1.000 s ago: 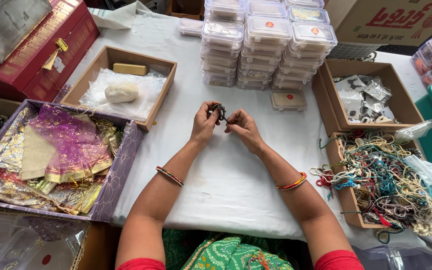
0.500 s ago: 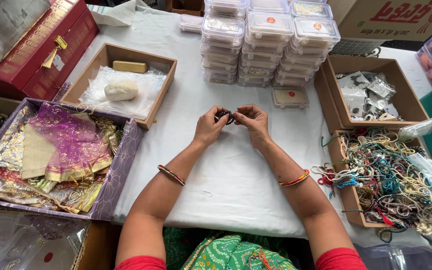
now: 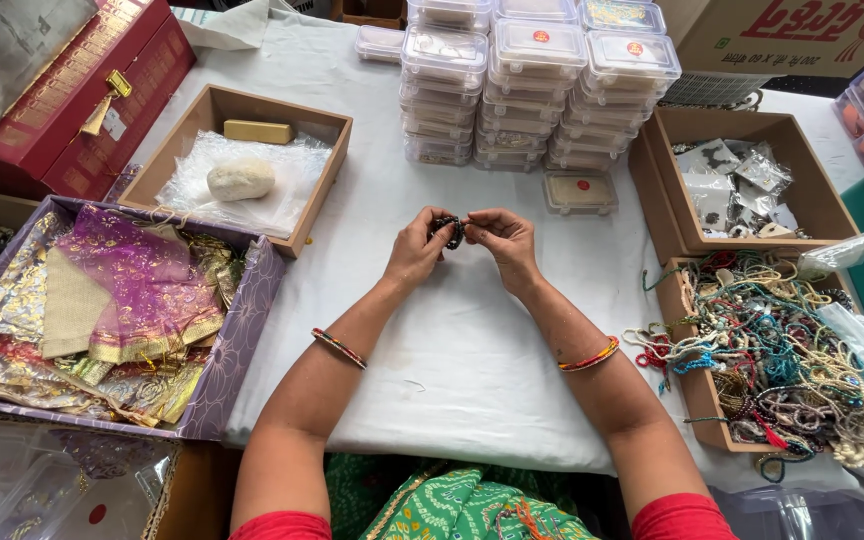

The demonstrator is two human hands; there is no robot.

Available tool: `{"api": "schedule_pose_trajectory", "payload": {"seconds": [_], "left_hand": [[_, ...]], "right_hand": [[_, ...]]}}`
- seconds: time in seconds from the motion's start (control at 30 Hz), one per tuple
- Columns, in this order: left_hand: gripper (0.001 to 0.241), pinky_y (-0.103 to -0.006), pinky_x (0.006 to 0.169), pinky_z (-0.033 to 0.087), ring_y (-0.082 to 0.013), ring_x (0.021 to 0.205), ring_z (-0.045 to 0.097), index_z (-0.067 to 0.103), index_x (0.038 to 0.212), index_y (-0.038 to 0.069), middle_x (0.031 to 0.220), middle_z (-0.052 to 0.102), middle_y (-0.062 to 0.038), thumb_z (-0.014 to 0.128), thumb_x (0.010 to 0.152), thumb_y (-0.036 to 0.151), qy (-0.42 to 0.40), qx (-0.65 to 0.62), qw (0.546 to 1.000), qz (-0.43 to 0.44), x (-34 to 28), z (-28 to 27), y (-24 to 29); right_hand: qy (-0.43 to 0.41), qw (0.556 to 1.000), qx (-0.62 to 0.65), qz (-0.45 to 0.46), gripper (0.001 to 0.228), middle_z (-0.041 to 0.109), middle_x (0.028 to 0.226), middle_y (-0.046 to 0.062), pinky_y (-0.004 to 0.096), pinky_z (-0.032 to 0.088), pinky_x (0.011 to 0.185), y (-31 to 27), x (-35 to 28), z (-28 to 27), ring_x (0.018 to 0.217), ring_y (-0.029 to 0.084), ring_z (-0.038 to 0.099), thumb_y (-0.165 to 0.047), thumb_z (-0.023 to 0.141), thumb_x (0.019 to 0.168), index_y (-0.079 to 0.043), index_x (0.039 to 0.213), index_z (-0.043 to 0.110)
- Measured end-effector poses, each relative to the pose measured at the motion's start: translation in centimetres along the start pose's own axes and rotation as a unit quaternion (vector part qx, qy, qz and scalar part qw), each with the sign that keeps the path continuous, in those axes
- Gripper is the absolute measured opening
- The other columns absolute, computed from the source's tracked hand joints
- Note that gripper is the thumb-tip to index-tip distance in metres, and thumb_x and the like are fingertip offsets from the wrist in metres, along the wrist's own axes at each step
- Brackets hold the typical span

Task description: The person packs a small item into a beige cloth pouch and ties it closed. They then place a beaded necklace into a small plastic bag and wrap it in a purple decorative cloth.

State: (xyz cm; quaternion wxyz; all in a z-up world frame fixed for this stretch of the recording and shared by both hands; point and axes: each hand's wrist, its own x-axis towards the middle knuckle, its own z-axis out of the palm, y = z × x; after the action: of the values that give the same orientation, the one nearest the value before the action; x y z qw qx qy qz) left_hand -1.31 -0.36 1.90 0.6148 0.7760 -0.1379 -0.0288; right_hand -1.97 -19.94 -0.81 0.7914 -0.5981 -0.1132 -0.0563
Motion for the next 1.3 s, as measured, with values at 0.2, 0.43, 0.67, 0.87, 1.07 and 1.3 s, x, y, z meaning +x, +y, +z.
{"api": "schedule_pose_trajectory", "payload": {"seconds": [0.2,0.43,0.67,0.87,1.07,1.3], "left_hand": [[0.024,-0.0320,0.067,0.053,-0.0152,0.074,0.067,0.064,0.114,0.007,0.087,0.074,-0.004,0.062,0.103,0.029,0.018,0.029,0.999,0.016,0.0,0.6,-0.7],[0.023,-0.0383,0.074,0.056,-0.0232,0.084,0.074,0.066,0.112,0.008,0.090,0.078,-0.008,0.065,0.097,0.025,0.066,0.135,0.989,0.019,-0.2,0.9,-0.6],[0.025,-0.0288,0.069,0.057,-0.0123,0.078,0.070,0.067,0.119,0.005,0.092,0.075,-0.005,0.061,0.101,0.021,0.019,-0.059,0.998,-0.020,0.3,0.9,-0.9],[0.028,-0.0230,0.070,0.054,-0.0082,0.082,0.065,0.066,0.121,0.004,0.096,0.073,-0.001,0.059,0.104,0.025,-0.044,-0.154,0.987,-0.003,0.9,0.5,-2.5],[0.030,-0.0210,0.065,0.047,-0.0063,0.075,0.057,0.066,0.122,0.005,0.093,0.069,0.001,0.058,0.107,0.030,-0.109,-0.220,0.969,0.007,1.4,0.8,-3.6],[0.030,-0.0209,0.065,0.047,-0.0057,0.077,0.056,0.064,0.129,0.006,0.094,0.066,0.001,0.056,0.108,0.026,-0.119,-0.195,0.972,0.058,1.1,0.5,-2.8]], "right_hand": [[0.015,0.998,-0.042,-0.038,0.010,0.075,0.102,0.005,0.027,0.061,0.092,-0.9,-0.5,1.2,0.098,0.012,0.072,-0.001,0.074,0.095,-0.003,0.104,0.071],[-0.030,0.937,-0.304,-0.168,0.019,0.073,0.099,0.005,0.027,0.060,0.080,-2.4,-1.7,3.8,0.090,0.014,0.073,0.003,0.078,0.090,-0.005,0.106,0.073],[-0.011,0.927,-0.330,-0.176,0.017,0.069,0.103,0.006,0.029,0.061,0.079,-3.0,-1.5,3.8,0.091,0.015,0.072,0.003,0.075,0.093,-0.005,0.108,0.075],[0.011,0.961,-0.244,-0.132,0.020,0.064,0.111,0.005,0.028,0.065,0.084,-0.2,-0.3,1.6,0.094,0.013,0.070,0.002,0.078,0.092,-0.001,0.110,0.074],[-0.001,0.987,-0.159,-0.004,0.048,0.056,0.132,0.010,0.031,0.061,0.092,-2.1,-0.4,1.7,0.108,0.016,0.067,-0.001,0.076,0.093,-0.001,0.138,0.057],[-0.140,0.987,-0.071,0.033,0.067,0.041,0.161,0.011,0.038,0.044,0.116,-1.3,-0.2,1.8,0.139,0.019,0.050,-0.015,0.051,0.108,-0.012,0.165,0.016]]}}
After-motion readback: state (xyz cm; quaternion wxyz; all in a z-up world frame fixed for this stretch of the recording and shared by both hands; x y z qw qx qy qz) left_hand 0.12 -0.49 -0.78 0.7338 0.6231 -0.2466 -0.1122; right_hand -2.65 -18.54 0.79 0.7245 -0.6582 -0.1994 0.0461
